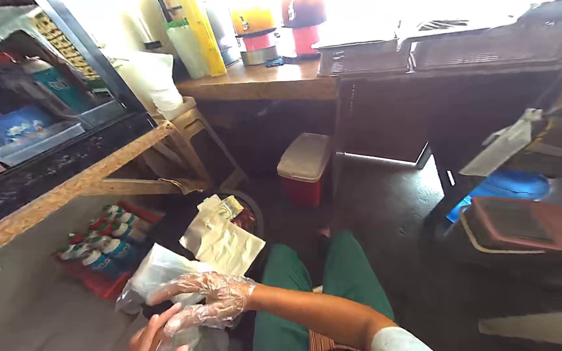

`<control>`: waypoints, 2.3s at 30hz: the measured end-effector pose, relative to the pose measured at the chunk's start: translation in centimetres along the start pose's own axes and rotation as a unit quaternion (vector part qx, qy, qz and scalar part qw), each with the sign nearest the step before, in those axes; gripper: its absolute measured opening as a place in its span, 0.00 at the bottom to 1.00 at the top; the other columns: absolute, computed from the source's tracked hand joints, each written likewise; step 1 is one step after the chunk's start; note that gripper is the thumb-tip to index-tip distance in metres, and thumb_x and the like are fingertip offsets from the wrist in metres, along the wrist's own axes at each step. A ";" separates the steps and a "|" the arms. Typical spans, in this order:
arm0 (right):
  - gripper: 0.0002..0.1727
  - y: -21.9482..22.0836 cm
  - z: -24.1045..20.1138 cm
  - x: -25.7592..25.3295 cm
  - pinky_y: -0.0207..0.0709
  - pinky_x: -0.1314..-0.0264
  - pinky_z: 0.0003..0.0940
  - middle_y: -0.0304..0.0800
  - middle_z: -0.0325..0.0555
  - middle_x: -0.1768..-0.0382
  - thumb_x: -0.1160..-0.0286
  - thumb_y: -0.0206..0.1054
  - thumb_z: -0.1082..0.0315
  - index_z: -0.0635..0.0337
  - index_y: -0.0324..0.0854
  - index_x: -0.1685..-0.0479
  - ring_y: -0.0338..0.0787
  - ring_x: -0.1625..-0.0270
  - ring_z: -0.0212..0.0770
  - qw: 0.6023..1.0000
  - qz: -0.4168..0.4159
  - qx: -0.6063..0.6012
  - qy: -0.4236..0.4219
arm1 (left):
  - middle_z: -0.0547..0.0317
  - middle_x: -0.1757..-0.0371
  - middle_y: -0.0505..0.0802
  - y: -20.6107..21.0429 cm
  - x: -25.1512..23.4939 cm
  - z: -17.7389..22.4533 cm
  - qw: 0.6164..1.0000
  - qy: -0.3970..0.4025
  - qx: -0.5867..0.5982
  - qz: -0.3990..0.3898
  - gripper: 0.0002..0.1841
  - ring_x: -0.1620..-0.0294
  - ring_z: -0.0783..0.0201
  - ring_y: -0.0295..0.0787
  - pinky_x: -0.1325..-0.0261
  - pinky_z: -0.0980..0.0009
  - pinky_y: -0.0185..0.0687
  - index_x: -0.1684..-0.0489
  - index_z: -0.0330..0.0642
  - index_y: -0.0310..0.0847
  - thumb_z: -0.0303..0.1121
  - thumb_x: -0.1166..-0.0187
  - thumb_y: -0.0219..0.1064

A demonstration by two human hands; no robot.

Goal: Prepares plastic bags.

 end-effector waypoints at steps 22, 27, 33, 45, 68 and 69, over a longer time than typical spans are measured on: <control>0.29 -2.4 -5.2 12.5 0.80 0.33 0.31 0.90 0.62 0.45 0.36 0.80 0.65 0.80 0.80 0.41 0.89 0.41 0.40 0.986 0.136 0.033 0.085 | 0.76 0.62 0.98 4.1 0.5 1.5 0.874 -0.352 0.330 -0.057 0.22 0.60 0.77 0.96 0.49 0.75 0.93 0.39 0.35 0.78 0.10 0.33 0.67; 0.22 -4.4 -5.1 11.9 0.83 0.47 0.22 0.93 0.46 0.56 0.29 0.72 0.71 0.78 0.81 0.39 0.89 0.55 0.24 0.965 0.236 -0.083 0.083 | 0.79 0.60 0.98 5.1 -0.2 2.3 0.896 -0.314 0.309 -0.062 0.16 0.59 0.80 0.95 0.51 0.78 0.92 0.52 0.47 0.89 0.19 0.35 0.76; 0.05 -6.6 -5.1 13.3 0.84 0.50 0.20 0.92 0.31 0.60 0.31 0.72 0.76 0.56 0.86 0.64 0.89 0.55 0.22 0.944 0.303 -0.117 0.065 | 0.77 0.60 0.98 6.0 0.0 1.7 0.904 -0.295 0.309 -0.025 0.07 0.60 0.77 0.95 0.52 0.77 0.92 0.57 0.54 0.92 0.30 0.20 0.67; 0.07 -6.9 -3.0 14.1 0.87 0.49 0.20 0.92 0.33 0.57 0.32 0.72 0.77 0.61 0.90 0.57 0.90 0.54 0.23 0.958 0.247 -0.009 0.142 | 0.74 0.59 0.96 7.4 2.1 0.0 0.865 -0.368 0.338 0.051 0.10 0.60 0.80 0.92 0.53 0.82 0.89 0.57 0.53 0.89 0.25 0.30 0.77; 0.03 -8.4 -5.1 15.0 0.85 0.48 0.21 0.92 0.31 0.61 0.25 0.72 0.69 0.55 0.91 0.61 0.90 0.53 0.24 0.939 0.312 0.126 0.070 | 0.66 0.57 0.99 6.4 1.1 -0.1 0.875 -0.347 0.328 0.082 0.08 0.57 0.71 0.97 0.49 0.75 0.93 0.53 0.49 0.92 0.25 0.21 0.70; 0.03 -8.5 -5.1 15.0 0.86 0.47 0.21 0.92 0.31 0.60 0.25 0.71 0.69 0.55 0.91 0.61 0.90 0.53 0.25 0.939 0.312 0.129 0.069 | 0.65 0.57 0.99 6.5 1.1 -0.1 0.871 -0.353 0.333 0.081 0.09 0.57 0.71 0.97 0.48 0.74 0.93 0.53 0.49 0.92 0.24 0.25 0.73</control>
Point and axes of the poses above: each hand's wrist, its own x-axis away from the middle knuckle, its own y-axis out of the palm, z = x × y, the point moved 9 cm from there along -x, towards the middle knuckle
